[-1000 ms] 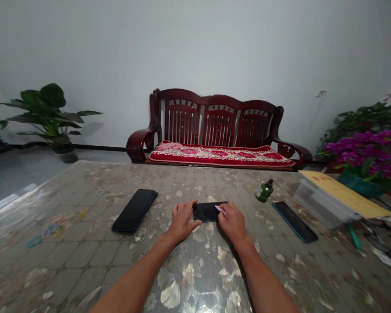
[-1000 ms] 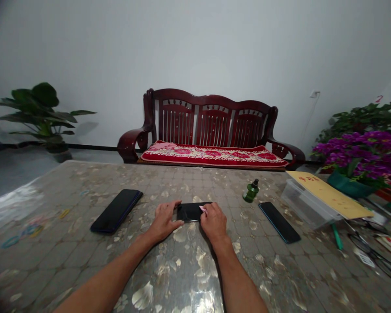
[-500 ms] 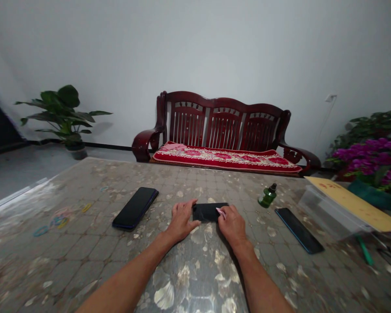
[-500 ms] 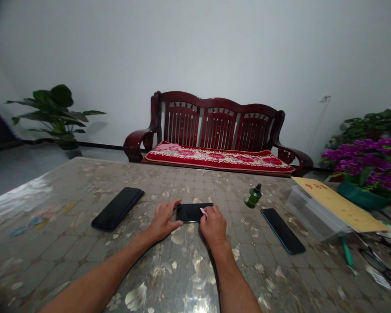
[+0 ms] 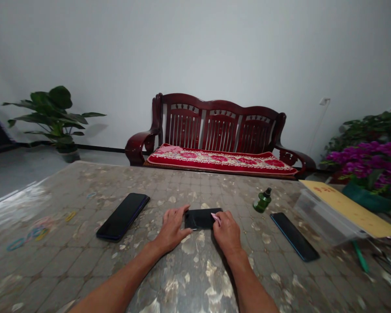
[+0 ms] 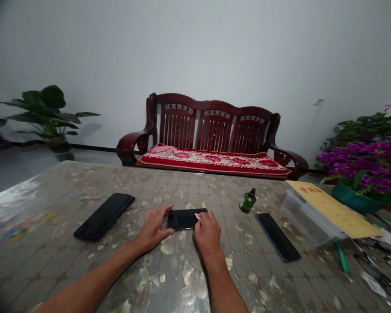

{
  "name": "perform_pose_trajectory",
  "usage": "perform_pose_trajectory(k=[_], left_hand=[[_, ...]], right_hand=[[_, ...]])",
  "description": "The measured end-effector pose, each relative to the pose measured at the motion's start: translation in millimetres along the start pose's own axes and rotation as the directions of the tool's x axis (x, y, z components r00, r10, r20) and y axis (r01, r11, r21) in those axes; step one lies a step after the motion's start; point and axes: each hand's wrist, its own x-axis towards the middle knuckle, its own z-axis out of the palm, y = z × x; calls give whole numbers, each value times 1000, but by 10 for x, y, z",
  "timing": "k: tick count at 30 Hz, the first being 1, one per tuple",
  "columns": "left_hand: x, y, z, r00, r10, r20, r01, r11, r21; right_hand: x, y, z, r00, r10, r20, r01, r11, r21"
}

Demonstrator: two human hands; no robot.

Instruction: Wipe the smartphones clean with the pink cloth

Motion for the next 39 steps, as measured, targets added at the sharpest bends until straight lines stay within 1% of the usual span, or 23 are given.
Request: perform_pose_trajectory(k=[5,7,9,13,17,22,27,29,31,35,37,39], left_hand=[[-3,-1,13,1000,-9,-6,9,1000,-18],[1,4,12,1000,-19,-4,19,1000,-21],[7,10,9,1000,-27,-2,27,1000,-15],[15,14,5,1000,-31,4,31,1000,-2],[17,18,8,1000,-30,6,30,1000,0],[19,16,21,999,-36,-2,36,999,15],[17,-2,47,999,-31,-9,31,1000,6],[17,4,47,999,-38,-9,38,999,6],[19,19,39,999,-49,-3,49,999,8],[23,48,19,998,-61,9,61,998,5],[25,50,18,998,-62,7,62,998,5],[25,49,20,998,-60,7,60,998,7]], right_hand=[[-77,-171,81,992,-119,36,116,990,79],[-91,-189,83,989,-141,49,135,986,100],[-85,-164,58,992,-120,47,115,989,92],[-42,-66,-19,999,-37,21,37,999,26],[-18,-32,-61,1000,7,22,-6,1000,-16],[-42,-101,-38,999,-14,43,15,1000,-23],[-86,-185,32,989,-129,69,125,990,67],[-86,-182,35,986,-151,74,145,986,83],[-71,-154,12,989,-126,74,120,990,77],[-26,-85,-50,998,-33,54,32,999,18],[-23,-84,-54,998,-24,50,24,1000,-5],[-38,-116,-33,998,-41,52,42,999,-6]])
